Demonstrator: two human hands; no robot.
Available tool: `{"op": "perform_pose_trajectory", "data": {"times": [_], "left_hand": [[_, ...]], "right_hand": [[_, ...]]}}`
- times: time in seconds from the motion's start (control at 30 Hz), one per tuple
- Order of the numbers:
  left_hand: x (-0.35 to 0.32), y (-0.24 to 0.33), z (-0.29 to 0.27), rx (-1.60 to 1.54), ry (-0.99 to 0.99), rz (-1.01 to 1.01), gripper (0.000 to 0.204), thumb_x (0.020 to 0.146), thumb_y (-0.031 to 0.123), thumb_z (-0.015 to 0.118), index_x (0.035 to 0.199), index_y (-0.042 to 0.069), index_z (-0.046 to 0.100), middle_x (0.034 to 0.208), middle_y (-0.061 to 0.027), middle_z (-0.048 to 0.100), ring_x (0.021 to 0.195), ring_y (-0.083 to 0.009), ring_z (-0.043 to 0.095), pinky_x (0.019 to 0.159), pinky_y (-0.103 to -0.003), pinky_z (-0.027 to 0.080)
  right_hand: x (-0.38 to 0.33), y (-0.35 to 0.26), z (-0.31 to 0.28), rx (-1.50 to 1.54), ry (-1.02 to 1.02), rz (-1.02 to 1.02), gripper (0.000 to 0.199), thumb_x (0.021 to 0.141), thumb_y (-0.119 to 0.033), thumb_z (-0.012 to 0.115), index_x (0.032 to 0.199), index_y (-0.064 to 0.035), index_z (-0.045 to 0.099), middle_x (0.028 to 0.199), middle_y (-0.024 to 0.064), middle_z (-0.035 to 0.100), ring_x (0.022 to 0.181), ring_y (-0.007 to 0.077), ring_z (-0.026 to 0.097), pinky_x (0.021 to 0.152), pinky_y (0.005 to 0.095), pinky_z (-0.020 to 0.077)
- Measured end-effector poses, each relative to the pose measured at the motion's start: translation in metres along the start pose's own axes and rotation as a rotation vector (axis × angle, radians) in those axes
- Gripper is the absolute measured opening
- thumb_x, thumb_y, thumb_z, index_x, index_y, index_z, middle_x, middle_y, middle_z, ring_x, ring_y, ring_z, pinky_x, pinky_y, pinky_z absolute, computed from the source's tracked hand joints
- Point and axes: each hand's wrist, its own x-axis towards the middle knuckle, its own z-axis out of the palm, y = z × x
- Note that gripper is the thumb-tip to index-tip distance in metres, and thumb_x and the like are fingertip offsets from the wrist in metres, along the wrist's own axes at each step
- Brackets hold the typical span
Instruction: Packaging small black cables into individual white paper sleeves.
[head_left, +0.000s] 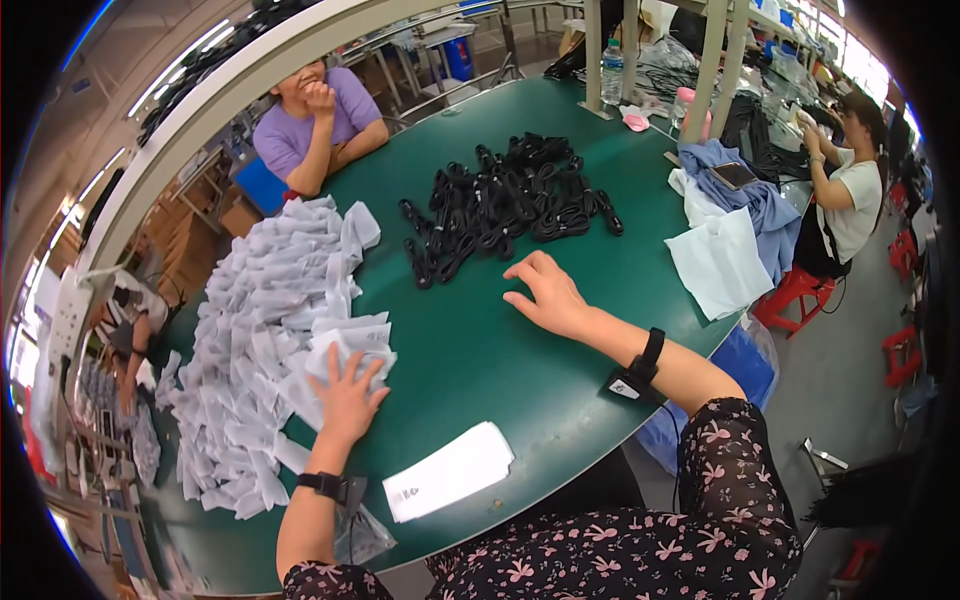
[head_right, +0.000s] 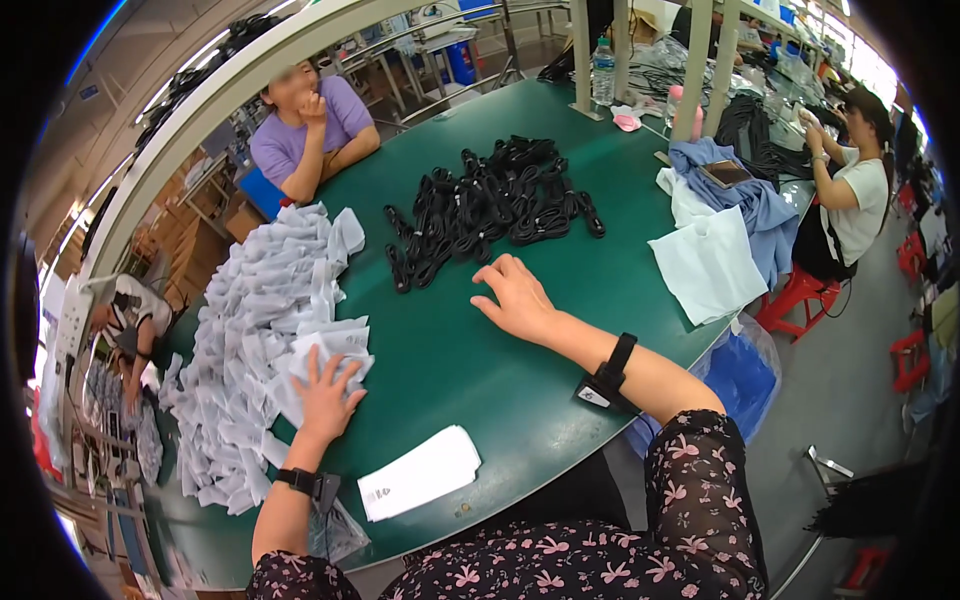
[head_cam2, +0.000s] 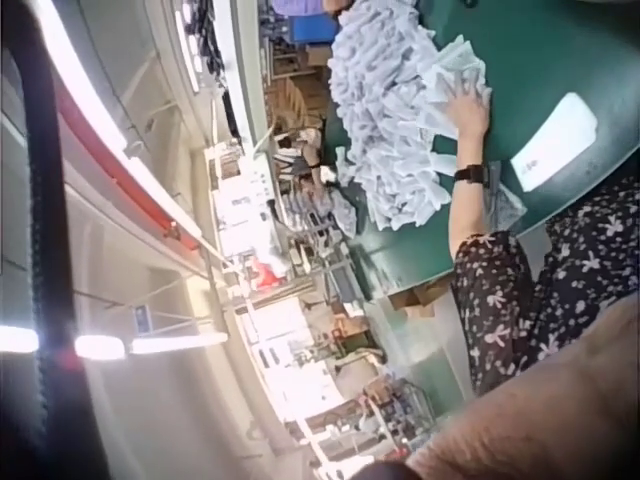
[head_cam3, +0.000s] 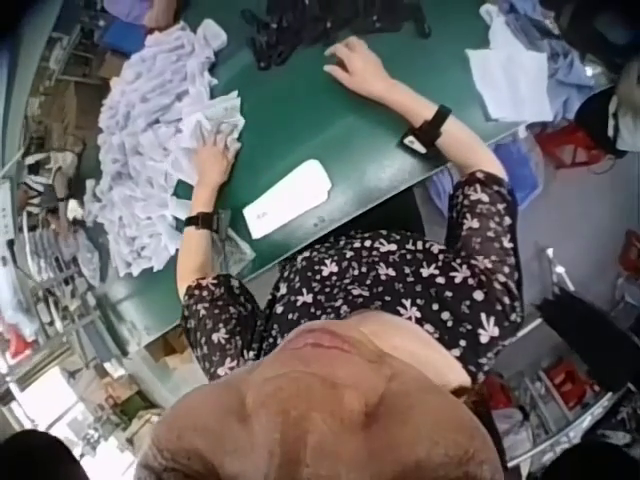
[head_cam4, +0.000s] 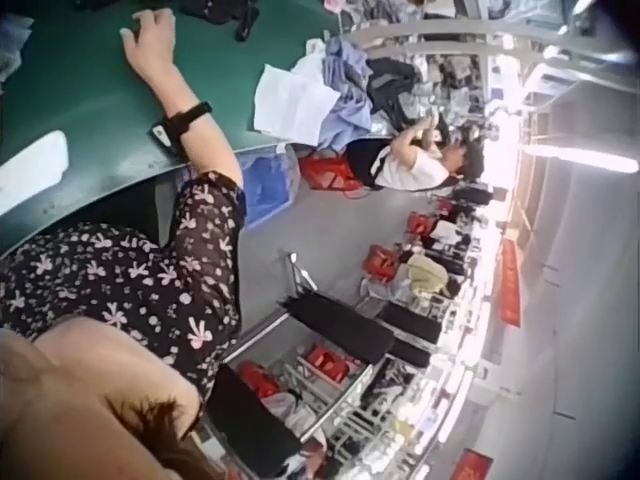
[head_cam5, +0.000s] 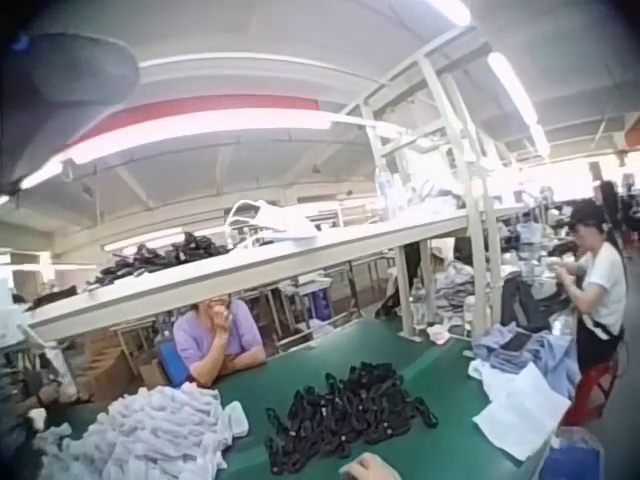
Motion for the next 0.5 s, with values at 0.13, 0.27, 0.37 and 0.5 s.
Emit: {"op": "perform_pose_trajectory", "data": {"times": [0.13, 0.27, 0.37, 0.5], "left_hand": [[-0.010, -0.045, 0.001, 0.027, -0.028, -0.071, 0.054, 0.082, 0.033, 0.073, 0.132, 0.028, 0.054, 0.146, -0.0044, 0.040, 0.148, -0.0393, 0.013, 0.097, -0.082, 0.020], [-0.006, -0.058, -0.003, 0.035, -0.087, -0.094, 0.056, 0.081, 0.029, 0.073, 0.134, 0.026, 0.052, 0.148, -0.0063, 0.038, 0.147, -0.0424, 0.011, 0.098, -0.081, 0.019], [0.002, -0.057, -0.003, 0.060, -0.157, -0.125, 0.060, 0.081, 0.026, 0.073, 0.136, 0.022, 0.050, 0.150, -0.0092, 0.034, 0.147, -0.0461, 0.009, 0.101, -0.080, 0.018], [0.004, -0.056, -0.005, 0.089, -0.229, -0.129, 0.063, 0.080, 0.026, 0.073, 0.137, 0.019, 0.048, 0.151, -0.0129, 0.032, 0.146, -0.0490, 0.007, 0.104, -0.079, 0.016]], "right_hand": [[0.036, 0.038, -0.014, -0.110, 0.068, -0.018, 0.031, 0.084, -0.025, 0.073, 0.108, -0.0083, 0.062, 0.105, 0.0135, 0.053, 0.103, 0.0335, 0.052, 0.086, 0.0438, 0.0465], [0.079, 0.089, -0.032, -0.275, 0.134, 0.028, 0.041, 0.082, -0.032, 0.074, 0.114, -0.0112, 0.063, 0.106, 0.0123, 0.055, 0.103, 0.0334, 0.053, 0.087, 0.0462, 0.0459], [0.117, 0.140, -0.044, -0.410, 0.173, 0.139, 0.054, 0.081, -0.049, 0.071, 0.124, -0.0171, 0.063, 0.117, 0.0134, 0.055, 0.110, 0.0343, 0.052, 0.094, 0.0486, 0.0439], [0.173, 0.190, -0.050, -0.424, 0.080, 0.376, 0.070, 0.079, -0.067, 0.064, 0.134, -0.0249, 0.058, 0.134, 0.0157, 0.049, 0.124, 0.0371, 0.047, 0.102, 0.0532, 0.0394]]}}
